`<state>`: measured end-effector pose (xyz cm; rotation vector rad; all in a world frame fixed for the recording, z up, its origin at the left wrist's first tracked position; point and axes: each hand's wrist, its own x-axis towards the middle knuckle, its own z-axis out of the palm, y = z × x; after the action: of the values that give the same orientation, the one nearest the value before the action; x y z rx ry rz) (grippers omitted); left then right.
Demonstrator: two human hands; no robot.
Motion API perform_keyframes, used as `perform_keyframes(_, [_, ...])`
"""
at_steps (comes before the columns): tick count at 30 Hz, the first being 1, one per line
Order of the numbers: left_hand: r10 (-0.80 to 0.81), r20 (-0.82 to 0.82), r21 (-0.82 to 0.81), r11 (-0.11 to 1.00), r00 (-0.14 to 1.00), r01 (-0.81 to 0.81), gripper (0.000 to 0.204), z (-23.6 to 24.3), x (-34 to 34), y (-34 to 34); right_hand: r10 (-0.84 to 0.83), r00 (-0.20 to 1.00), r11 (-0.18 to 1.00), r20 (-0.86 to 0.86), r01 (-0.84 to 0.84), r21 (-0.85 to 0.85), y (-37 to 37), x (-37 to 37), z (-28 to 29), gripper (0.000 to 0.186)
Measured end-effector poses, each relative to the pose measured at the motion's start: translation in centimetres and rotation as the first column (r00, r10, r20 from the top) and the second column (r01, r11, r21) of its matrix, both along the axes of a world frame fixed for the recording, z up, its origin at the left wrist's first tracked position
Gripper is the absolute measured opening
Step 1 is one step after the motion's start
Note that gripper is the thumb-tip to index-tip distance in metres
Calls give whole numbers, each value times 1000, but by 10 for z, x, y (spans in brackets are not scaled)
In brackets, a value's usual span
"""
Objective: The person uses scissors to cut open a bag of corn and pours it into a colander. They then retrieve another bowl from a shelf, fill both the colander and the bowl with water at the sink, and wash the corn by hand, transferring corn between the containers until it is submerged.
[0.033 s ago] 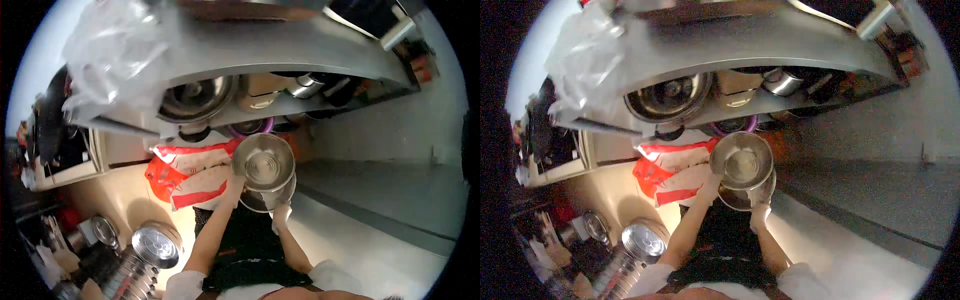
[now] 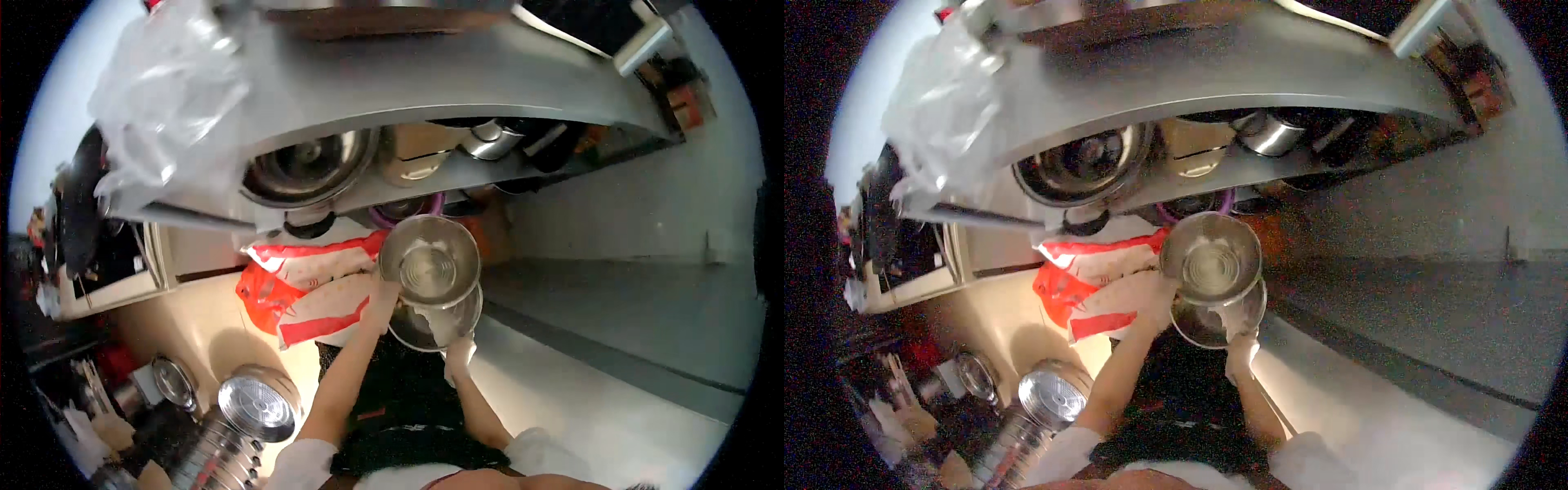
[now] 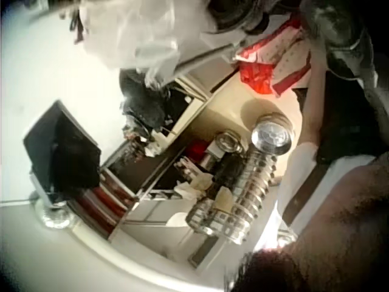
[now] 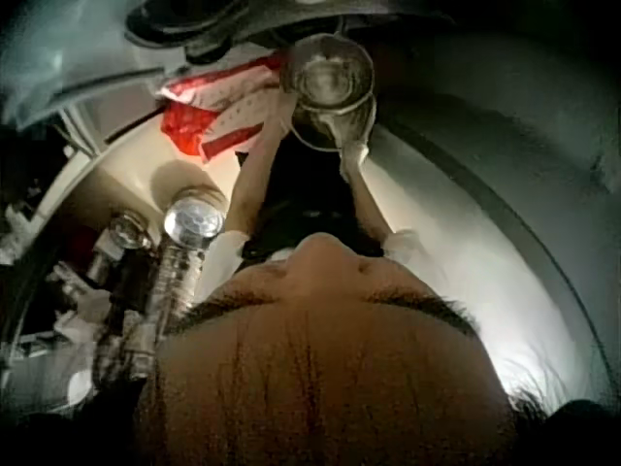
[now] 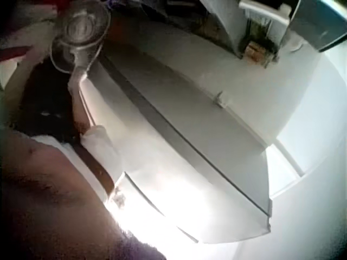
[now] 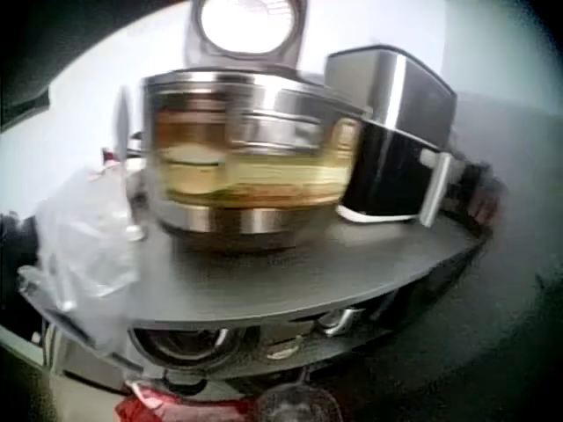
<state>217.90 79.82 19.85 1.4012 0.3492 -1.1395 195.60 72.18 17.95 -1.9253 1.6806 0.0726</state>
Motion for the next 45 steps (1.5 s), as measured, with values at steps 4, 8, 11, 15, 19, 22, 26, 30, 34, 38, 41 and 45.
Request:
perform_keyframes(4, [-576, 490, 468, 807, 655, 359, 14, -77, 64, -53, 378, 857, 919, -350, -300, 257, -3, -38, -22, 42])
perform_keyframes(8, [-697, 700, 651, 713, 155, 261, 27, -92, 48, -133, 67, 970, 937, -234, 20, 349, -3, -65, -19, 53])
perform_keyframes(11, [-866, 488, 836, 500, 110, 227, 18, -152, 117, -122, -326, 937, 832, 128, 220, 509, -3, -7, 47, 45])
perform_keyframes(15, [-943, 332, 839, 292, -5, 459, 25, -177, 108, -150, -457, 866, 861, 203, 375, 343, 17, -50, -1, 44])
perform_keyframes(19, [-503, 604, 185, 843, 618, 504, 27, -187, 114, -116, -477, 833, 872, 279, 408, 272, 67, -73, -50, 46])
perform_keyframes(22, [-165, 195, -373, 899, 967, 229, 36, -150, 65, -88, -594, 740, 799, 315, 495, 342, 106, -85, -22, 47])
perform_keyframes(26, [-283, 248, -337, 871, 926, 356, 45, -45, 9, -15, -794, 467, 608, 390, 625, 489, 179, -109, 16, 32])
perform_keyframes(30, [-500, 150, -284, 804, 853, 522, 37, -53, 14, 97, -811, 317, 552, 492, 695, 461, 263, -136, 31, 27])
perform_keyframes(34, [-582, 131, 53, 812, 802, 581, 21, -90, 7, 209, -877, 180, 404, 446, 779, 480, 333, -168, 60, 31])
perform_keyframes(38, [-715, -64, 67, 693, 696, 718, 26, -144, 21, 265, -875, 68, 290, 479, 866, 408, 405, -198, 77, 35])
perform_keyframes(41, [-910, 6, 77, 414, 415, 907, 34, -104, -102, 222, -923, -229, -63, 309, 884, 464, 472, -251, 91, 38])
perform_keyframes(45, [-981, -35, 231, 179, 192, 957, 38, -126, -173, 168, -930, -175, -114, 323, 973, 199, 553, -289, 95, 41])
